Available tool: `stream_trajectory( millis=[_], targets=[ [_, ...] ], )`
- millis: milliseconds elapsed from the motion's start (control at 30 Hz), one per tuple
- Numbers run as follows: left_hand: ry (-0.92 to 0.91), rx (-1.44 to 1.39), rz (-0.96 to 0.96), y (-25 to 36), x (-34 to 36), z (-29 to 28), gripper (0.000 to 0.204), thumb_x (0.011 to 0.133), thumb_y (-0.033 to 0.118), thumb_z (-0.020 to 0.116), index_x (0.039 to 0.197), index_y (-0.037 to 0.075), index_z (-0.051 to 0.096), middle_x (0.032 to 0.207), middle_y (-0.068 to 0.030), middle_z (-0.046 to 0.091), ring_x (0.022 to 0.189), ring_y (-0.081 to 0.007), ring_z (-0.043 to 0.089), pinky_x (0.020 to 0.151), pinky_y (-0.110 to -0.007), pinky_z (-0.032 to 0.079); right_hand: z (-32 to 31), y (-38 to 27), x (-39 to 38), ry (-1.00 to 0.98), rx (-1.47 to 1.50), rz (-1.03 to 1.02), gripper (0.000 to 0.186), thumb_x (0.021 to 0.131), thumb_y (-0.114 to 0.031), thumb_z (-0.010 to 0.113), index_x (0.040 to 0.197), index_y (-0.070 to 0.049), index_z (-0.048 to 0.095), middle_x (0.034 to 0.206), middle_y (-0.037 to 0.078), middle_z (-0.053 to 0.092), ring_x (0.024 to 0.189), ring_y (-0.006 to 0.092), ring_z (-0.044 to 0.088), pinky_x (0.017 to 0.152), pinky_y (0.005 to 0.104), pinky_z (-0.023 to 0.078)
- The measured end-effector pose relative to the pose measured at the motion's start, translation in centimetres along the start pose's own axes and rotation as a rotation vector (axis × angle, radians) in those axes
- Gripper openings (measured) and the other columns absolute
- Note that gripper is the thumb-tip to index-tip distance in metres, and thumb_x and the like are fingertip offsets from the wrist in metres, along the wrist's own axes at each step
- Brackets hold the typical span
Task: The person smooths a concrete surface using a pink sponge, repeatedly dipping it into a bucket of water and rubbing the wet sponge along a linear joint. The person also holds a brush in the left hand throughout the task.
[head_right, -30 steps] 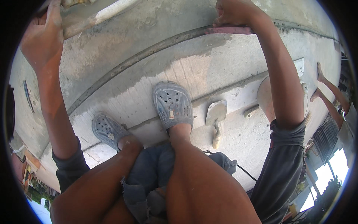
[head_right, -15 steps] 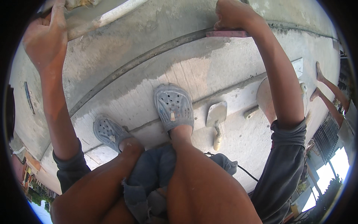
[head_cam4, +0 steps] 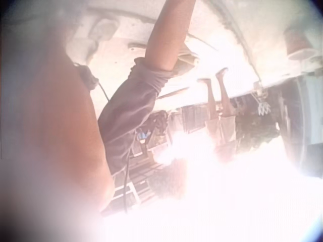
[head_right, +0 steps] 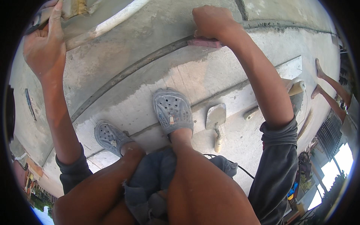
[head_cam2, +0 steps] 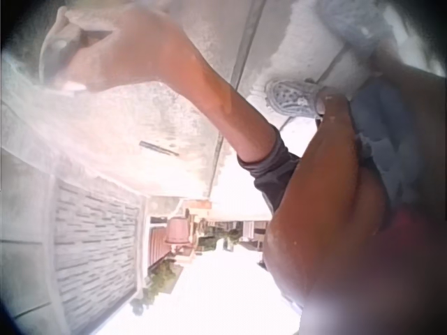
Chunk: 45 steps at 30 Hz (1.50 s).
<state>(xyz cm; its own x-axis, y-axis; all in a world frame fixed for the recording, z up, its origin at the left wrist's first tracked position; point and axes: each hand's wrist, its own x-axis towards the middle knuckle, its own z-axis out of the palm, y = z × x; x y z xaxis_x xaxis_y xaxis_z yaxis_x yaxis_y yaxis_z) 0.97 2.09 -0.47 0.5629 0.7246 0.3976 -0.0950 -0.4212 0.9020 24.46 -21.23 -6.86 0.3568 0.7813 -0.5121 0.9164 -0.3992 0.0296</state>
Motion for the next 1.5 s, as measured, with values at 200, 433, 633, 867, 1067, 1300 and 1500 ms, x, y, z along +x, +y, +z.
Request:
stream_trajectory(
  millis=[200,433,633,867,1067,1300,1500],
  targets=[
    [0.104,0.345,0.171,0.0,-2.8,1.2,0.010,0.103,-0.005,0.062,0.111,0.000,0.065,0.112,-0.0095,0.075,0.103,-0.0156,0.072,0.090,-0.029,0.057,-4.1,6.2,-1.8,-0.023,0.081,0.100,0.028,0.080,-0.027,0.089,0.084,-0.003,0.075,0.076,0.012,0.075,0.070,0.0249,0.072,0.067,0.0395,0.056],
    [0.091,0.179,0.163,1.3,-2.1,2.4,0.017,0.101,-0.008,0.063,0.113,0.003,0.061,0.123,-0.0187,0.075,0.121,-0.0324,0.072,0.102,-0.043,0.058,-11.2,5.2,-14.5,0.356,1.210,-0.008,0.034,0.102,-0.026,0.077,0.123,0.001,0.074,0.102,0.005,0.075,0.092,0.0114,0.069,0.083,0.0287,0.055],
    [0.041,0.023,0.319,7.4,-4.0,1.2,0.015,0.103,-0.007,0.058,0.112,0.001,0.050,0.126,-0.0283,0.071,0.125,-0.0399,0.068,0.114,-0.053,0.051,-16.1,-8.2,-4.4,0.760,1.632,-0.254,0.029,0.113,-0.026,0.058,0.126,-0.002,0.067,0.107,0.002,0.069,0.097,0.0091,0.063,0.086,0.0285,0.052],
    [0.187,0.106,0.292,3.9,-2.5,1.4,0.016,0.101,-0.007,0.062,0.110,0.000,0.050,0.120,-0.0272,0.071,0.114,-0.0374,0.072,0.103,-0.051,0.058,-12.9,-14.4,-1.5,0.782,1.531,-0.251,0.025,0.113,-0.021,0.056,0.116,0.001,0.066,0.105,0.007,0.068,0.097,0.0146,0.065,0.089,0.0316,0.053],
    [0.140,0.108,0.404,5.2,-3.4,2.3,0.016,0.102,-0.009,0.056,0.112,0.001,0.048,0.119,-0.0307,0.070,0.114,-0.0401,0.073,0.108,-0.060,0.056,-14.3,-12.7,0.2,0.804,1.429,-0.202,0.022,0.110,-0.017,0.057,0.117,0.002,0.066,0.098,0.012,0.069,0.091,0.0169,0.065,0.086,0.0338,0.053],
    [0.087,0.062,0.051,1.2,0.2,0.8,0.008,0.107,-0.001,0.058,0.114,0.002,0.058,0.128,-0.0178,0.074,0.117,-0.0180,0.068,0.098,-0.035,0.056,-9.1,-12.0,-8.3,0.410,1.380,-0.391,0.027,0.111,-0.023,0.058,0.122,-0.001,0.069,0.106,0.013,0.072,0.097,0.0235,0.068,0.089,0.0370,0.054],
    [-0.001,0.256,-0.057,2.7,-0.4,1.7,0.006,0.105,0.000,0.062,0.108,0.003,0.066,0.121,-0.0058,0.078,0.099,-0.0116,0.071,0.084,-0.030,0.057,-5.2,-1.2,-14.0,0.214,1.654,0.194,0.031,0.108,-0.029,0.067,0.116,-0.001,0.076,0.100,0.004,0.075,0.093,0.0097,0.067,0.084,0.0298,0.055]
  ],
)
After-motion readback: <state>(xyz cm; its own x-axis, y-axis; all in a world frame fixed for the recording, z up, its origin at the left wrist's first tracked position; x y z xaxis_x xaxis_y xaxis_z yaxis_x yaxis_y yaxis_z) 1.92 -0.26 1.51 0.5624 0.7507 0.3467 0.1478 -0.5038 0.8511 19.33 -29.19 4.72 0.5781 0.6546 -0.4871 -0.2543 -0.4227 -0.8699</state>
